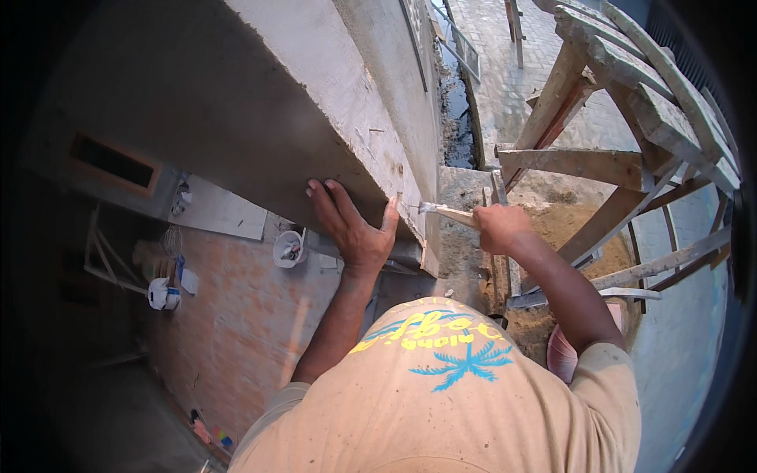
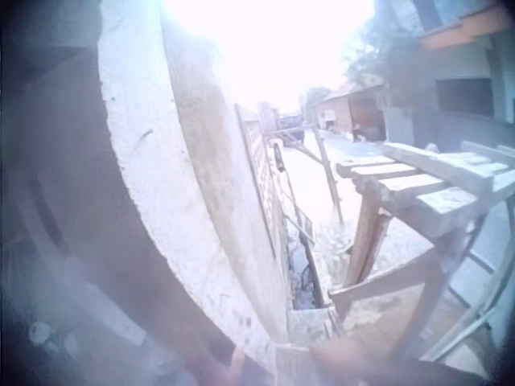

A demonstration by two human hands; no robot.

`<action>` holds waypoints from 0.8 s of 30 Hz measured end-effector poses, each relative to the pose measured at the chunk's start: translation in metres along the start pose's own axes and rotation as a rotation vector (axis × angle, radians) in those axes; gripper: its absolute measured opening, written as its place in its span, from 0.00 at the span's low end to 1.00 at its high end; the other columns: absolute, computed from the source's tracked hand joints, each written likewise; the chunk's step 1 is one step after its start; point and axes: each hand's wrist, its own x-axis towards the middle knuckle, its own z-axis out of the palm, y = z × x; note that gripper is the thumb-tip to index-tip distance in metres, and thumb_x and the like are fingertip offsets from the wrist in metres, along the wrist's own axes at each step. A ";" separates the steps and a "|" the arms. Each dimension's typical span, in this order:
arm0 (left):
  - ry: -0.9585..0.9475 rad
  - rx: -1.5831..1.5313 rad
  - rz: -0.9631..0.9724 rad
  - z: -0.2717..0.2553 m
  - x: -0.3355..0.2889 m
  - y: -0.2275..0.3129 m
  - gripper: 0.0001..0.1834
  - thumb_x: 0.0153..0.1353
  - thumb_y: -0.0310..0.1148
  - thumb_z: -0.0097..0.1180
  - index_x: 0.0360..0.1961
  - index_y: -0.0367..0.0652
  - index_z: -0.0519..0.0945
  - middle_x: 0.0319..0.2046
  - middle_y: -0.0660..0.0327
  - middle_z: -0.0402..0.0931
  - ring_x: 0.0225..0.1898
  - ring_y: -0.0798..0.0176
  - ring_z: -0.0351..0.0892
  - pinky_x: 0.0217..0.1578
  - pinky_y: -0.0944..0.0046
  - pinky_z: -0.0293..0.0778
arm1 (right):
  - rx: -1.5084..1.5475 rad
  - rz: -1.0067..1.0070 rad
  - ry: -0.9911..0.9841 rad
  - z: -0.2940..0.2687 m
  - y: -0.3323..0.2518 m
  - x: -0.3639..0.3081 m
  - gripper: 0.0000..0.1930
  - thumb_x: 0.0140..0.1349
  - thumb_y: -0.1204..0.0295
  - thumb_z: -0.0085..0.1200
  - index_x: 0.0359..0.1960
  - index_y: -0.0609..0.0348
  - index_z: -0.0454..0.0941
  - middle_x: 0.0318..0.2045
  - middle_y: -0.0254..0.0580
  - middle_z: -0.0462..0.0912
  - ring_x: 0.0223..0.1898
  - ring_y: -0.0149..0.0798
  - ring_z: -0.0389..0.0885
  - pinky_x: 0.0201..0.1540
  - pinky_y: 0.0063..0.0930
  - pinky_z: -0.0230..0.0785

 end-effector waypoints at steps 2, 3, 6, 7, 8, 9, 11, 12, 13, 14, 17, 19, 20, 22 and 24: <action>0.008 -0.004 -0.002 0.001 0.000 0.000 0.64 0.57 0.48 0.73 0.80 0.32 0.42 0.78 0.27 0.36 0.78 0.23 0.40 0.74 0.29 0.47 | -0.006 0.033 0.121 0.009 -0.002 0.000 0.12 0.62 0.73 0.59 0.47 0.61 0.80 0.40 0.51 0.88 0.43 0.53 0.90 0.44 0.48 0.82; 0.010 -0.005 0.002 0.001 0.001 0.001 0.64 0.57 0.48 0.73 0.80 0.32 0.42 0.78 0.27 0.37 0.78 0.23 0.40 0.74 0.29 0.47 | -0.013 0.061 0.241 0.029 -0.002 0.003 0.11 0.62 0.74 0.59 0.46 0.61 0.80 0.39 0.51 0.87 0.42 0.53 0.90 0.44 0.48 0.82; 0.027 -0.002 0.008 0.003 0.001 0.004 0.64 0.57 0.47 0.74 0.80 0.32 0.42 0.78 0.28 0.37 0.78 0.23 0.39 0.74 0.29 0.46 | -0.085 0.135 0.395 0.038 0.012 0.009 0.10 0.63 0.75 0.57 0.45 0.61 0.79 0.37 0.49 0.86 0.41 0.54 0.90 0.44 0.49 0.82; 0.030 0.006 0.015 0.003 0.000 0.003 0.64 0.57 0.47 0.74 0.80 0.32 0.42 0.78 0.28 0.37 0.78 0.23 0.39 0.74 0.28 0.46 | -0.108 0.158 0.412 0.036 0.015 0.010 0.10 0.64 0.75 0.57 0.46 0.61 0.79 0.36 0.49 0.86 0.41 0.54 0.90 0.44 0.49 0.81; 0.028 -0.001 0.006 0.003 -0.001 0.002 0.64 0.57 0.47 0.74 0.80 0.32 0.42 0.78 0.28 0.37 0.78 0.23 0.40 0.74 0.28 0.46 | -0.140 0.151 0.398 0.032 0.021 0.008 0.12 0.63 0.72 0.59 0.47 0.61 0.77 0.39 0.51 0.87 0.43 0.55 0.89 0.47 0.51 0.80; 0.025 -0.009 -0.002 0.003 -0.003 0.002 0.64 0.56 0.47 0.74 0.80 0.32 0.42 0.78 0.28 0.37 0.78 0.23 0.40 0.74 0.28 0.46 | -0.033 0.187 0.319 0.031 0.021 0.003 0.13 0.64 0.70 0.59 0.47 0.61 0.77 0.40 0.52 0.87 0.44 0.56 0.89 0.48 0.52 0.80; 0.036 -0.009 0.003 0.006 0.000 0.000 0.64 0.56 0.47 0.73 0.80 0.32 0.42 0.78 0.28 0.37 0.78 0.23 0.40 0.74 0.28 0.47 | 0.186 0.257 0.173 0.021 0.019 -0.008 0.14 0.64 0.67 0.59 0.47 0.61 0.77 0.43 0.54 0.87 0.45 0.58 0.88 0.50 0.54 0.78; 0.046 -0.002 0.011 0.006 0.001 -0.001 0.64 0.56 0.47 0.73 0.80 0.33 0.42 0.78 0.28 0.37 0.78 0.23 0.40 0.74 0.28 0.47 | 0.295 0.296 0.171 0.017 0.017 -0.011 0.17 0.64 0.62 0.59 0.47 0.62 0.77 0.45 0.57 0.87 0.48 0.60 0.86 0.53 0.56 0.76; 0.049 0.004 0.014 0.006 0.000 -0.001 0.64 0.57 0.47 0.73 0.80 0.33 0.42 0.78 0.28 0.37 0.78 0.23 0.40 0.74 0.28 0.47 | 0.324 0.261 0.187 0.014 0.013 -0.017 0.17 0.65 0.62 0.58 0.48 0.62 0.76 0.45 0.57 0.86 0.48 0.60 0.86 0.53 0.55 0.76; 0.049 0.004 0.013 0.006 -0.001 -0.001 0.64 0.56 0.47 0.73 0.81 0.33 0.42 0.78 0.28 0.37 0.78 0.23 0.41 0.73 0.28 0.47 | 0.353 0.226 0.204 0.011 0.010 -0.024 0.18 0.66 0.61 0.57 0.49 0.63 0.76 0.45 0.58 0.86 0.48 0.60 0.86 0.53 0.55 0.76; 0.062 0.005 0.016 0.009 -0.001 0.000 0.64 0.56 0.47 0.73 0.80 0.33 0.43 0.78 0.28 0.38 0.78 0.22 0.42 0.73 0.28 0.48 | 0.420 0.167 0.254 0.002 -0.012 -0.043 0.18 0.68 0.62 0.56 0.50 0.64 0.75 0.43 0.60 0.85 0.49 0.61 0.85 0.53 0.55 0.75; 0.077 0.016 0.027 0.009 -0.001 0.000 0.64 0.55 0.48 0.73 0.80 0.32 0.45 0.78 0.29 0.40 0.77 0.21 0.43 0.73 0.28 0.50 | 0.463 0.141 0.252 -0.004 -0.025 -0.048 0.16 0.69 0.63 0.55 0.49 0.63 0.75 0.43 0.61 0.85 0.48 0.63 0.84 0.52 0.55 0.75; 0.077 0.019 0.031 0.008 -0.001 -0.001 0.64 0.55 0.48 0.73 0.80 0.32 0.45 0.78 0.29 0.40 0.77 0.21 0.44 0.73 0.28 0.50 | 0.486 0.127 0.234 -0.008 -0.029 -0.049 0.15 0.69 0.64 0.55 0.49 0.63 0.75 0.42 0.62 0.85 0.47 0.64 0.84 0.51 0.56 0.75; 0.077 0.024 0.038 0.008 -0.002 -0.002 0.64 0.55 0.48 0.73 0.80 0.32 0.45 0.78 0.29 0.40 0.77 0.21 0.44 0.73 0.28 0.50 | 0.484 0.099 0.218 -0.014 -0.034 -0.050 0.14 0.70 0.64 0.54 0.49 0.62 0.75 0.42 0.62 0.84 0.46 0.65 0.84 0.50 0.56 0.74; 0.080 0.027 0.039 0.009 -0.002 -0.002 0.63 0.55 0.48 0.73 0.80 0.32 0.45 0.78 0.30 0.40 0.77 0.21 0.44 0.73 0.28 0.51 | 0.434 0.069 0.224 -0.019 -0.038 -0.050 0.14 0.71 0.65 0.54 0.48 0.63 0.75 0.42 0.62 0.84 0.47 0.65 0.84 0.50 0.57 0.74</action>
